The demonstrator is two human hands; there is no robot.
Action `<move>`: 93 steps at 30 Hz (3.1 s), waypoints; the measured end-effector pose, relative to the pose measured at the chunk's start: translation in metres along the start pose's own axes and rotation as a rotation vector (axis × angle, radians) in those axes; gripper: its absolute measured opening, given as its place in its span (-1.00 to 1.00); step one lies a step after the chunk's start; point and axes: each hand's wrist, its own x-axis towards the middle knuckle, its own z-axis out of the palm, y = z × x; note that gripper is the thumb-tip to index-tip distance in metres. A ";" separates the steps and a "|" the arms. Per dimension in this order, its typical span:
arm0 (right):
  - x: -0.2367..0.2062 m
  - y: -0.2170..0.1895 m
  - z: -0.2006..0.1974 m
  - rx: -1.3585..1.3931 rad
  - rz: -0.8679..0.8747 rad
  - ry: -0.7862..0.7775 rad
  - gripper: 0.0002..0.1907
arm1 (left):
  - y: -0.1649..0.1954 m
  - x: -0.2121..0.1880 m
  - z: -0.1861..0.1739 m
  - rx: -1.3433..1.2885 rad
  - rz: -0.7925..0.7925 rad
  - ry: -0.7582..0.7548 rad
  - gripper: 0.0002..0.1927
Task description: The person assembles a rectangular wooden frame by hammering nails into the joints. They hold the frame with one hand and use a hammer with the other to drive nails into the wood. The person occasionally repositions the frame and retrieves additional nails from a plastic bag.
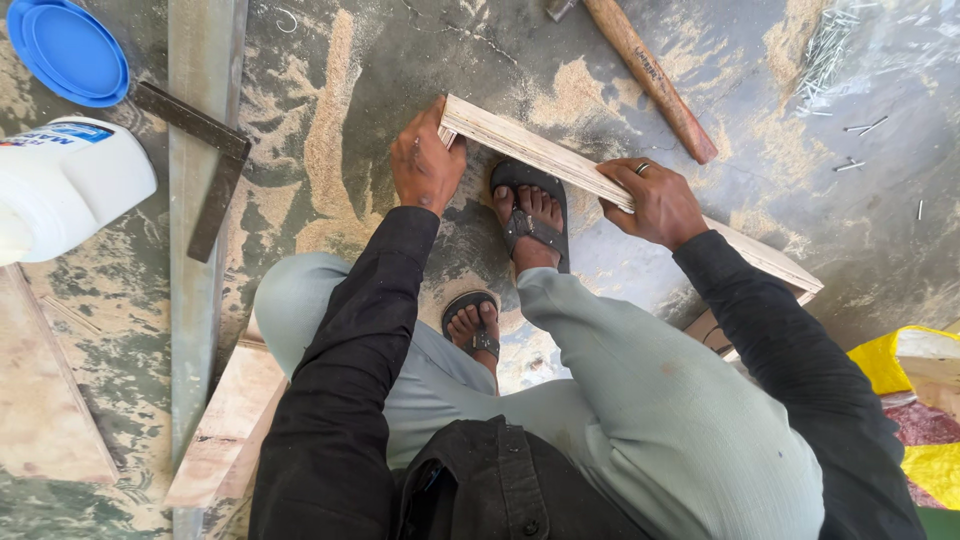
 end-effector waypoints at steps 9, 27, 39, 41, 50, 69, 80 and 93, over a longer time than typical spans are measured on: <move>0.005 -0.006 -0.006 0.053 -0.030 0.028 -0.48 | 0.004 0.003 -0.005 0.012 -0.059 -0.041 -0.40; -0.048 0.142 -0.037 -0.023 0.730 1.068 -0.73 | 0.024 0.011 -0.051 0.458 0.197 -0.228 0.41; -0.113 0.194 -0.040 0.005 1.119 1.228 -0.34 | 0.163 0.001 -0.032 -0.032 0.790 -0.281 -0.56; -0.097 0.192 -0.048 -0.006 1.141 1.324 -0.45 | 0.200 0.006 0.001 -0.082 0.992 -0.370 -0.58; -0.091 0.170 -0.073 0.038 0.996 1.272 -0.80 | 0.340 0.024 0.150 0.251 1.398 -0.512 -0.42; -0.074 0.159 -0.034 0.035 1.026 1.037 -0.84 | 0.384 0.039 0.198 0.263 1.304 -0.074 -0.77; -0.080 0.159 -0.021 0.198 0.930 1.121 -0.77 | 0.375 0.104 0.146 -0.447 0.763 -0.133 -0.76; -0.071 0.180 -0.017 -0.175 0.891 0.828 -0.80 | 0.324 0.125 0.066 -0.168 0.822 0.283 -0.67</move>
